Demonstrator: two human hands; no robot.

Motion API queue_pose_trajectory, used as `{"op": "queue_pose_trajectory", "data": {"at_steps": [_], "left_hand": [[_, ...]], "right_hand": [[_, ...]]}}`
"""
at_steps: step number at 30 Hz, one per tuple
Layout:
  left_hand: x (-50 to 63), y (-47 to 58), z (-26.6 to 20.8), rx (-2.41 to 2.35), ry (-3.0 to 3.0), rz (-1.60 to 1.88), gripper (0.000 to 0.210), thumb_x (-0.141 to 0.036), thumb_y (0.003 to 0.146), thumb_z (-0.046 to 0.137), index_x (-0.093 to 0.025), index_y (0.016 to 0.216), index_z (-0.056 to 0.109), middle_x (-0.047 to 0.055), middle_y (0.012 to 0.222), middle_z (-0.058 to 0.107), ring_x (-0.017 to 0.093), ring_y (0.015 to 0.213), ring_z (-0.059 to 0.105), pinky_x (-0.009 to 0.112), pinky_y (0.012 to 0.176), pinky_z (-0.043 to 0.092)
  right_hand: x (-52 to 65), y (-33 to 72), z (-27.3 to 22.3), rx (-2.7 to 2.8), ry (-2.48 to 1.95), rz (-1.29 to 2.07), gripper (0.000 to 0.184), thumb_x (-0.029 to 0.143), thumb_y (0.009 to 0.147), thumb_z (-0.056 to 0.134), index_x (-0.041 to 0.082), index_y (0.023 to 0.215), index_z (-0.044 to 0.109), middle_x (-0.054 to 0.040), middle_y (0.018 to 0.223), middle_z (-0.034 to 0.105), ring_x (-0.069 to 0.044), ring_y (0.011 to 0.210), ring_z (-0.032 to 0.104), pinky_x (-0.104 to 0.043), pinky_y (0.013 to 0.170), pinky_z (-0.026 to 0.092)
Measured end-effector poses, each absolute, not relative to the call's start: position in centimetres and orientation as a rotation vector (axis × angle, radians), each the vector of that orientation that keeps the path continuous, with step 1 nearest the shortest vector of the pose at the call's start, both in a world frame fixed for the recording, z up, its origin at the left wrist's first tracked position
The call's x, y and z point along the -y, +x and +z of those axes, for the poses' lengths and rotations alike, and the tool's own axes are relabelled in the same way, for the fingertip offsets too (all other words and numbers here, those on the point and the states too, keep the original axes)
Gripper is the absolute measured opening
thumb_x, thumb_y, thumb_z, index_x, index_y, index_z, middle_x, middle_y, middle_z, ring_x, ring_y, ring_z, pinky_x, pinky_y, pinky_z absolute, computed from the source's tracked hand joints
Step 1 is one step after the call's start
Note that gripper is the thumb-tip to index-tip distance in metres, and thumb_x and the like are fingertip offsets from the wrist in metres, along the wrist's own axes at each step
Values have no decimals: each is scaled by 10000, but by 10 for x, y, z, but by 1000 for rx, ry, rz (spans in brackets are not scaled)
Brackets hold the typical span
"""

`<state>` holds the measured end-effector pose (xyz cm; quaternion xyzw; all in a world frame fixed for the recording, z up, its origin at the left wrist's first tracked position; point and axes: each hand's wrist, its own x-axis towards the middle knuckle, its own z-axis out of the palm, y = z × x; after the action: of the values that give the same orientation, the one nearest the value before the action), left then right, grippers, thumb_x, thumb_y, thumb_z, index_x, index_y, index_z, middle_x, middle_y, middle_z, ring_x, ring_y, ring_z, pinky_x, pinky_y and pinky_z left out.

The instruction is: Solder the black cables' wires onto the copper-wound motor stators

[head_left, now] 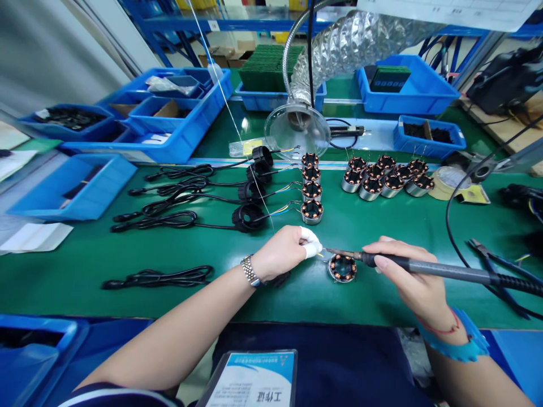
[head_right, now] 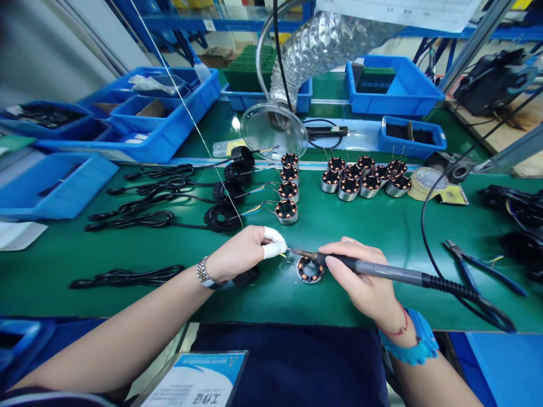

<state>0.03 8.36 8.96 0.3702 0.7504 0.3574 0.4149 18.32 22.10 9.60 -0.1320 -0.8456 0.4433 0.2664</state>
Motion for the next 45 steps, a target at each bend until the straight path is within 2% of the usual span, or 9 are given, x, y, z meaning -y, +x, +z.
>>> {"op": "queue_pose_trajectory", "data": {"at_steps": [8, 13, 20, 24, 28, 34, 39, 42, 45], "left_hand": [[-84, 1, 90, -1888, 926, 890, 212, -328, 692, 532, -137, 680, 623, -10, 581, 527, 101, 528, 428, 214, 505, 324], [-83, 1, 88, -1898, 955, 890, 206, -327, 700, 534, -144, 665, 620, -15, 595, 531, 101, 547, 437, 215, 534, 340], [-83, 2, 90, -1884, 924, 902, 189, -310, 695, 543, -141, 668, 622, -10, 610, 548, 104, 564, 452, 219, 563, 359], [-84, 2, 90, -1880, 917, 908, 183, -305, 690, 546, -139, 671, 621, -11, 599, 538, 103, 557, 443, 218, 557, 353], [-84, 2, 92, -1875, 918, 912, 180, -300, 688, 547, -137, 668, 621, -12, 605, 538, 101, 560, 437, 215, 554, 344], [-86, 4, 94, -1821, 907, 950, 168, -276, 690, 545, -125, 657, 608, -9, 609, 540, 102, 567, 442, 209, 545, 338], [-81, 2, 95, -1696, 928, 975, 185, -277, 727, 524, -119, 667, 600, -9, 600, 533, 87, 547, 427, 200, 531, 342], [-71, -5, 101, -1557, 963, 896, 218, -292, 779, 470, -126, 796, 611, 10, 670, 577, 91, 557, 463, 207, 548, 378], [-59, -10, 110, -1540, 1082, 815, 258, -272, 809, 438, -156, 988, 582, 40, 860, 630, 128, 728, 546, 242, 690, 417]], "right_hand": [[-220, 186, 97, 2234, -449, 1058, 165, 206, 765, 585, 258, 911, 639, -14, 860, 664, -182, 820, 594, -306, 710, 471], [-217, 185, 100, 2252, -473, 950, 209, 224, 736, 620, 251, 944, 621, -19, 894, 664, -162, 769, 607, -277, 675, 489], [-212, 185, 93, 2179, -507, 1019, 241, 203, 770, 580, 253, 1006, 590, -9, 824, 658, -134, 675, 618, -262, 648, 495], [-209, 181, 90, 2186, -452, 948, 168, 172, 788, 551, 248, 935, 585, 9, 733, 640, -118, 606, 602, -241, 611, 487], [-203, 174, 84, 2275, -349, 834, 149, 152, 754, 590, 235, 872, 554, 9, 750, 630, -122, 640, 601, -221, 596, 482], [-189, 158, 70, 2373, -115, 866, 250, 129, 766, 550, 210, 997, 500, -33, 781, 588, -152, 693, 555, -284, 622, 484], [-180, 147, 67, 2358, -51, 817, 262, 84, 771, 515, 203, 1005, 499, -44, 791, 581, -157, 718, 540, -292, 644, 475], [-179, 148, 70, 2336, -115, 917, 252, 88, 769, 512, 210, 988, 491, -32, 815, 588, -137, 699, 559, -261, 644, 475], [-177, 152, 73, 2308, -232, 1100, 302, 104, 756, 527, 219, 1025, 451, -19, 840, 588, -113, 680, 571, -233, 648, 479]]}}
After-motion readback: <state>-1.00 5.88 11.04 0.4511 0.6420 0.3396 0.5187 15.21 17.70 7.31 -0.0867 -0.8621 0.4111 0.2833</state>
